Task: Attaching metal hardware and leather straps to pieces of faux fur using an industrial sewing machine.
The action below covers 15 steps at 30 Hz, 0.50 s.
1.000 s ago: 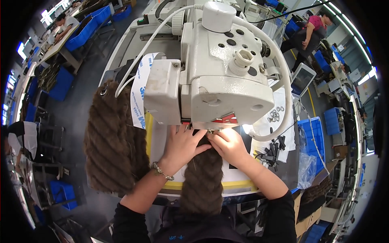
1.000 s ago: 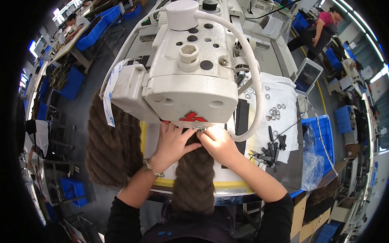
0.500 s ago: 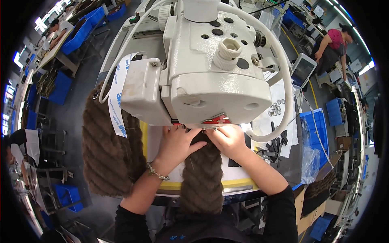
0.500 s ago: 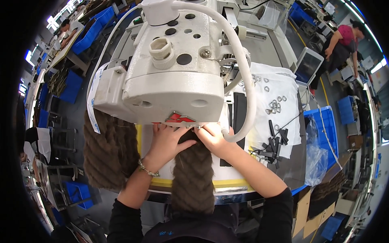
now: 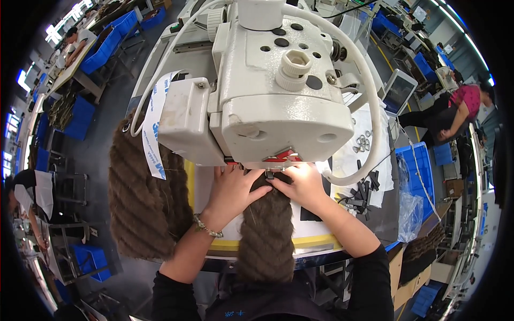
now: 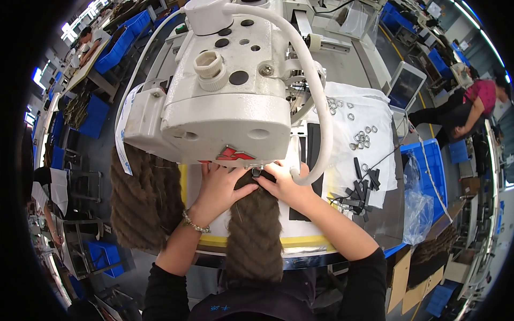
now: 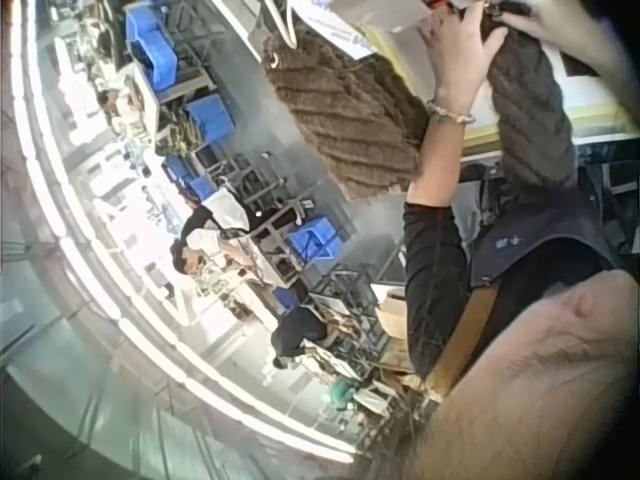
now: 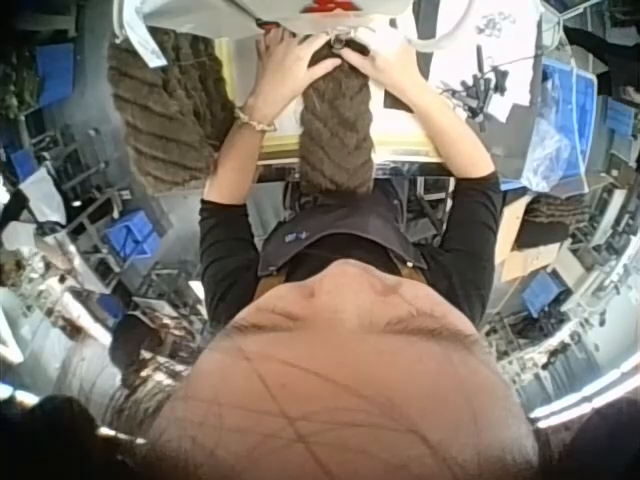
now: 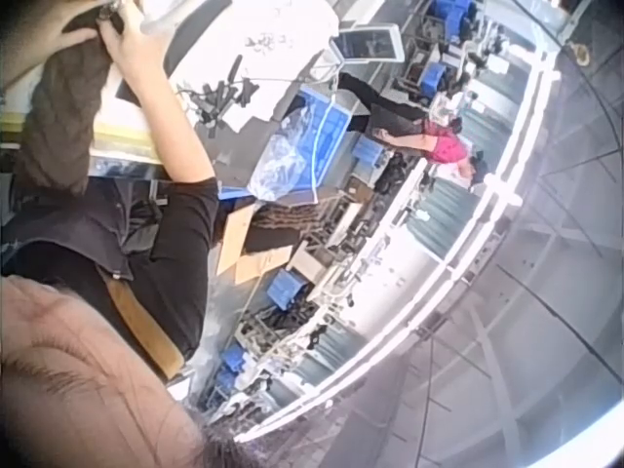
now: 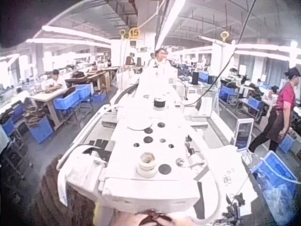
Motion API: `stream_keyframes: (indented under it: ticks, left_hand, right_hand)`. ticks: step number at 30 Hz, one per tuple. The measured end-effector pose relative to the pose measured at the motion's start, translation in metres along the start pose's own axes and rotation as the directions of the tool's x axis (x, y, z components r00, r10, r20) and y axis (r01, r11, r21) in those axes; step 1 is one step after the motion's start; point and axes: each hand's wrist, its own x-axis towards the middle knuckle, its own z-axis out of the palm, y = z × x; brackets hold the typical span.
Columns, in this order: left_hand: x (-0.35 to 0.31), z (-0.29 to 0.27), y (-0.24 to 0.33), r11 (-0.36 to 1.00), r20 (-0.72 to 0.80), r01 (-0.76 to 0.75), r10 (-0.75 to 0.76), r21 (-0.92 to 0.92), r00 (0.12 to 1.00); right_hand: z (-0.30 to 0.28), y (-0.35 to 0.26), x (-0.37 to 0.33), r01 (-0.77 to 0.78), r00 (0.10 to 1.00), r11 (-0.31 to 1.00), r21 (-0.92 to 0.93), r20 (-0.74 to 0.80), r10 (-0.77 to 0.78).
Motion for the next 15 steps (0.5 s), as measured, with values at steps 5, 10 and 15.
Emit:
stream_keyframes:
  ticks: [5, 10, 15]
  left_hand:
    - [-0.0003, -0.0005, 0.0013, 1.0, 0.018, 0.013, -0.012, -0.015, 1.0]
    - [-0.0018, -0.0031, 0.0037, 0.999, 0.037, 0.019, -0.021, 0.049, 0.999]
    - [-0.002, -0.0019, 0.0046, 0.998, 0.006, -0.002, 0.002, 0.069, 1.0]
  right_hand:
    - [-0.0029, 0.001, 0.0004, 0.219, 0.976, 0.962, -0.161, 0.02, -0.219]
    - [-0.0024, -0.0033, 0.0033, 0.21, 0.977, 0.96, -0.185, -0.005, -0.215]
    - [0.0047, -0.0053, 0.0038, 0.032, 0.998, 0.999, 0.023, -0.06, -0.031]
